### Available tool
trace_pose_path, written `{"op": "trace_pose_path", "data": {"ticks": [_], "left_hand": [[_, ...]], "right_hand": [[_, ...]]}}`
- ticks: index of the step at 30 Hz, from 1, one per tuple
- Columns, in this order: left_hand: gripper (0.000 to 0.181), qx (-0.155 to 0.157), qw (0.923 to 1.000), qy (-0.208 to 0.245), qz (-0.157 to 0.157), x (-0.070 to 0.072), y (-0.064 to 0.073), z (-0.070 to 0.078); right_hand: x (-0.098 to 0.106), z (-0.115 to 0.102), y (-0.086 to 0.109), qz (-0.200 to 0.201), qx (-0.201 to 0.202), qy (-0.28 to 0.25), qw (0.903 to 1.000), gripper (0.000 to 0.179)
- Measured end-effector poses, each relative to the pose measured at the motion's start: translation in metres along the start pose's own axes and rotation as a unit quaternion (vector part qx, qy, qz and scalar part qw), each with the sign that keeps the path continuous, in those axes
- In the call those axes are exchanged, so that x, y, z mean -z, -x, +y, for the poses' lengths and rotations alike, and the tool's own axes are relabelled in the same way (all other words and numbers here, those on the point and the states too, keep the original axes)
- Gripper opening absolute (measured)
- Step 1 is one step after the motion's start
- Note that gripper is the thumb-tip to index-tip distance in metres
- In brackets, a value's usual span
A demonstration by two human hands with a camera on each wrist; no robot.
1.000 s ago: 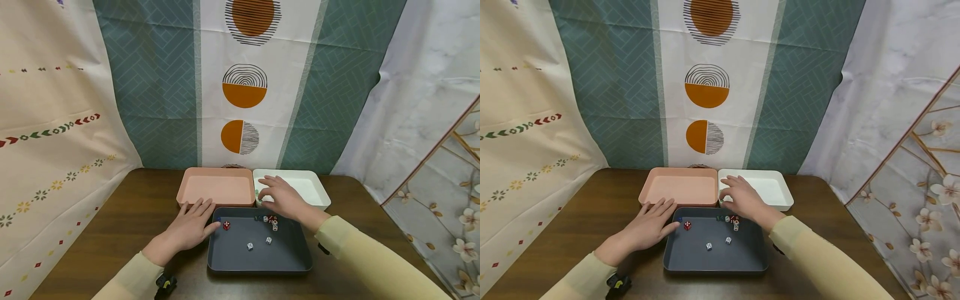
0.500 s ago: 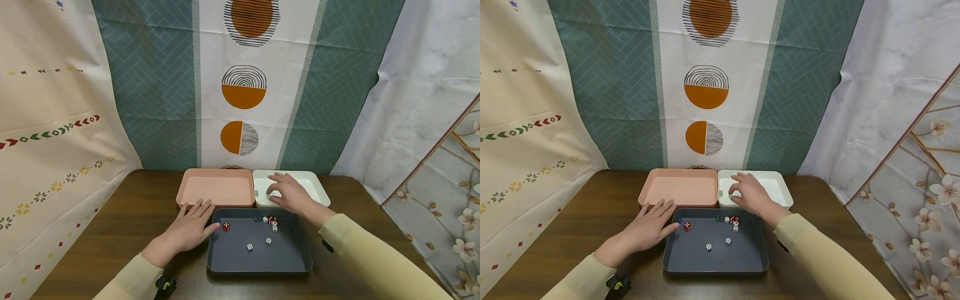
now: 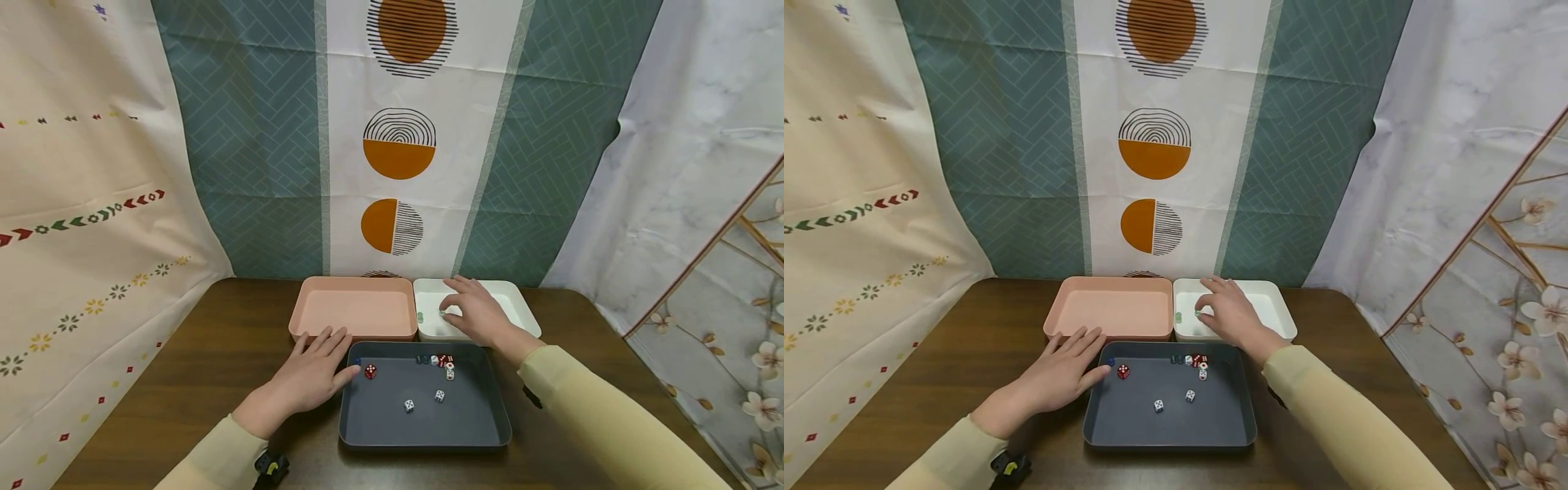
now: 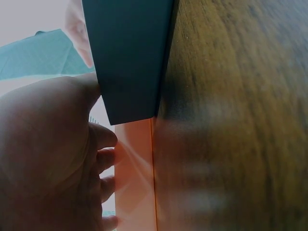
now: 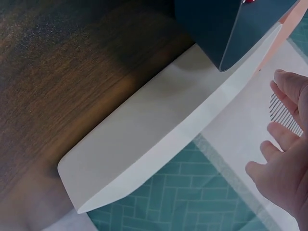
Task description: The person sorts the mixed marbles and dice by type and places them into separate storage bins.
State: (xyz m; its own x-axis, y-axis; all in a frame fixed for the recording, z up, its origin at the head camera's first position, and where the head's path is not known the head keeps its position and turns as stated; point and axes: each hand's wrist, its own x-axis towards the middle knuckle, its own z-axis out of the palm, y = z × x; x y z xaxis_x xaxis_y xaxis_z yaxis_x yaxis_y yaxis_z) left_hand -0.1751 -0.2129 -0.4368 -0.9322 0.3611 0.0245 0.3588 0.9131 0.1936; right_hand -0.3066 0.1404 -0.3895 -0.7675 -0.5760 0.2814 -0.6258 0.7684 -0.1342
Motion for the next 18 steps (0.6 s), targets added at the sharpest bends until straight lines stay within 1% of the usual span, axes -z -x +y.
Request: {"op": "trace_pose_path", "data": {"ticks": [9, 18], "left_hand": [[0.076, 0.002, 1.0000, -0.003, 0.002, -0.002, 0.000, -0.002], [0.078, -0.007, 0.9999, 0.006, 0.008, -0.002, -0.001, -0.003]], "right_hand": [[-0.003, 0.005, -0.008, -0.006, 0.000, 0.003, 1.0000, 0.011], [-0.006, 0.008, -0.017, -0.028, -0.022, 0.009, 0.9993, 0.011]]}}
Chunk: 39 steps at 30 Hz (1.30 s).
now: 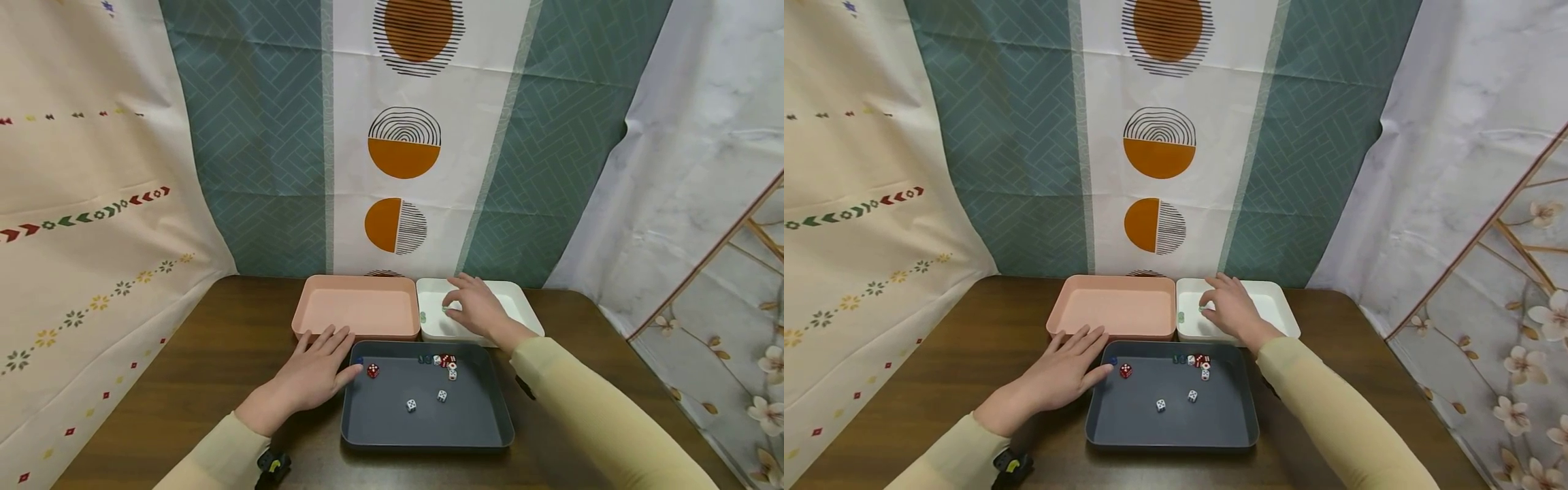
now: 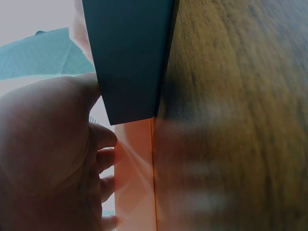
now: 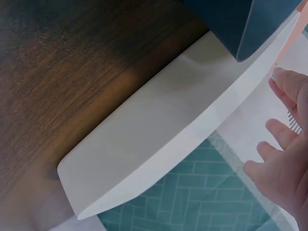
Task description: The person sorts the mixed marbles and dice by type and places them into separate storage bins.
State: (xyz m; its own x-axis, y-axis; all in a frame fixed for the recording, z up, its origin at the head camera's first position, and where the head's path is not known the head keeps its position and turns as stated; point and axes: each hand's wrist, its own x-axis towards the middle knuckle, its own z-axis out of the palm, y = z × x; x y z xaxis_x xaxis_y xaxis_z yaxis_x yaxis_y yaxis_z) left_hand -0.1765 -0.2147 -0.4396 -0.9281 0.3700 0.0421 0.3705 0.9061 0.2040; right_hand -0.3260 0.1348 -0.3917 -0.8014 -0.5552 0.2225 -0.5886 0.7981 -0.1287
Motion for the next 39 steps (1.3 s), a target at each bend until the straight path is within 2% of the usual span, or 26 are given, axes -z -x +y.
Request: {"op": "trace_pose_path", "data": {"ticks": [6, 15, 25, 39], "left_hand": [[0.081, -0.005, 1.0000, -0.002, 0.003, -0.001, -0.001, -0.001], [0.077, 0.006, 0.9999, -0.010, -0.006, 0.003, 0.000, 0.002], [0.076, 0.002, 1.0000, -0.003, -0.005, 0.002, 0.001, 0.002], [0.076, 0.009, 0.9998, -0.015, -0.006, 0.002, 0.001, 0.003]], "right_hand": [[-0.003, 0.001, -0.005, -0.020, -0.013, 0.005, 0.9997, 0.012], [-0.009, 0.002, -0.014, -0.029, -0.022, 0.011, 0.9993, 0.011], [-0.017, -0.006, -0.020, -0.048, -0.022, 0.020, 0.9984, 0.012], [-0.023, -0.010, -0.023, -0.048, -0.021, 0.027, 0.9983, 0.014]]}}
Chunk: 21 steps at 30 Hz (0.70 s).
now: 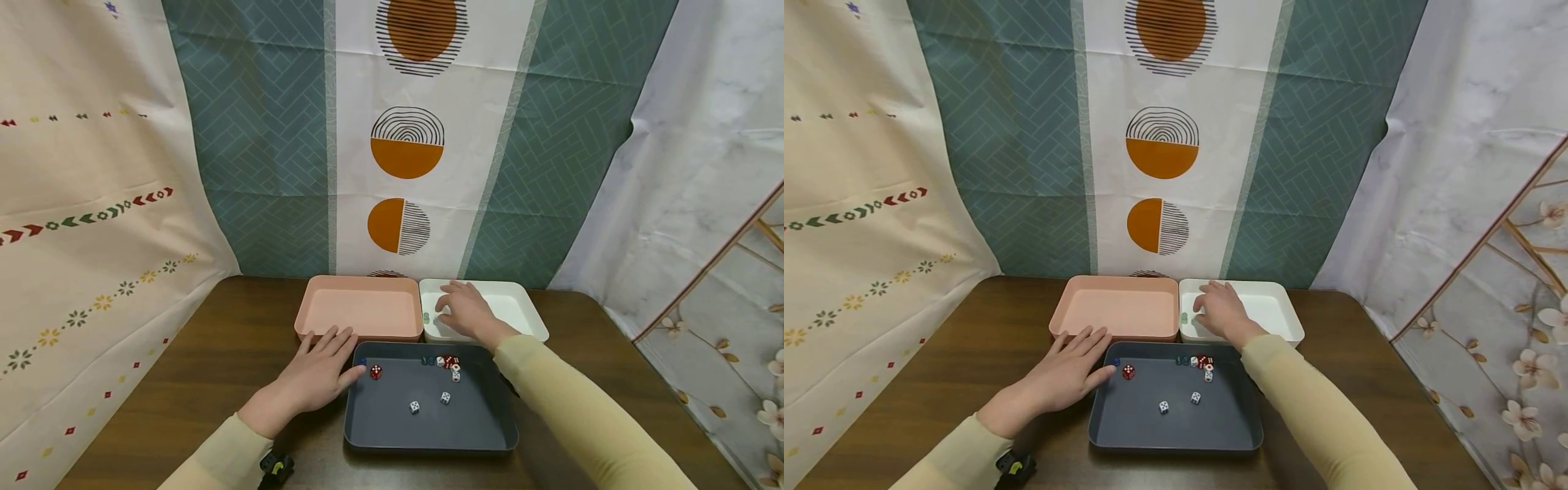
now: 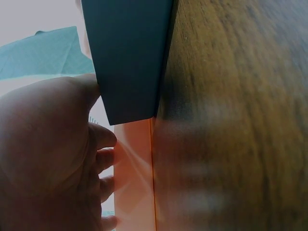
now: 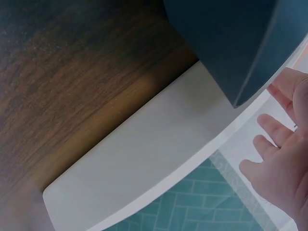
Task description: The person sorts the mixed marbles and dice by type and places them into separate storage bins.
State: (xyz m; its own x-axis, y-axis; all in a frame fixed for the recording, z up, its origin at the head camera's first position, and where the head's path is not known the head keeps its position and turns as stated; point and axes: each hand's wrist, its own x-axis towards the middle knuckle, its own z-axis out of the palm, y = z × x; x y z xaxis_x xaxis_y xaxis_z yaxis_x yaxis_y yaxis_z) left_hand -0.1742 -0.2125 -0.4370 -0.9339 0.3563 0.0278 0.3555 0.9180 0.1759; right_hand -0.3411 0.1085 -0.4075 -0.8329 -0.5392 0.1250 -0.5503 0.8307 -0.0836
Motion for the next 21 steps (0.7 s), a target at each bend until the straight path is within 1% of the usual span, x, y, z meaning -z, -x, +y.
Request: {"op": "trace_pose_path", "data": {"ticks": [8, 16, 21], "left_hand": [[0.076, -0.004, 1.0000, 0.004, 0.006, 0.000, 0.000, 0.000], [0.075, -0.002, 0.9999, 0.014, 0.003, 0.001, 0.001, 0.000], [0.076, -0.001, 0.9999, 0.009, 0.005, 0.001, 0.001, 0.000]], "right_hand": [[0.001, 0.000, 0.003, 0.012, 0.002, 0.016, 0.9998, 0.013], [0.002, 0.001, 0.008, 0.016, 0.005, 0.010, 0.9998, 0.018], [0.007, -0.001, 0.012, 0.022, 0.007, 0.000, 0.9997, 0.022]]}}
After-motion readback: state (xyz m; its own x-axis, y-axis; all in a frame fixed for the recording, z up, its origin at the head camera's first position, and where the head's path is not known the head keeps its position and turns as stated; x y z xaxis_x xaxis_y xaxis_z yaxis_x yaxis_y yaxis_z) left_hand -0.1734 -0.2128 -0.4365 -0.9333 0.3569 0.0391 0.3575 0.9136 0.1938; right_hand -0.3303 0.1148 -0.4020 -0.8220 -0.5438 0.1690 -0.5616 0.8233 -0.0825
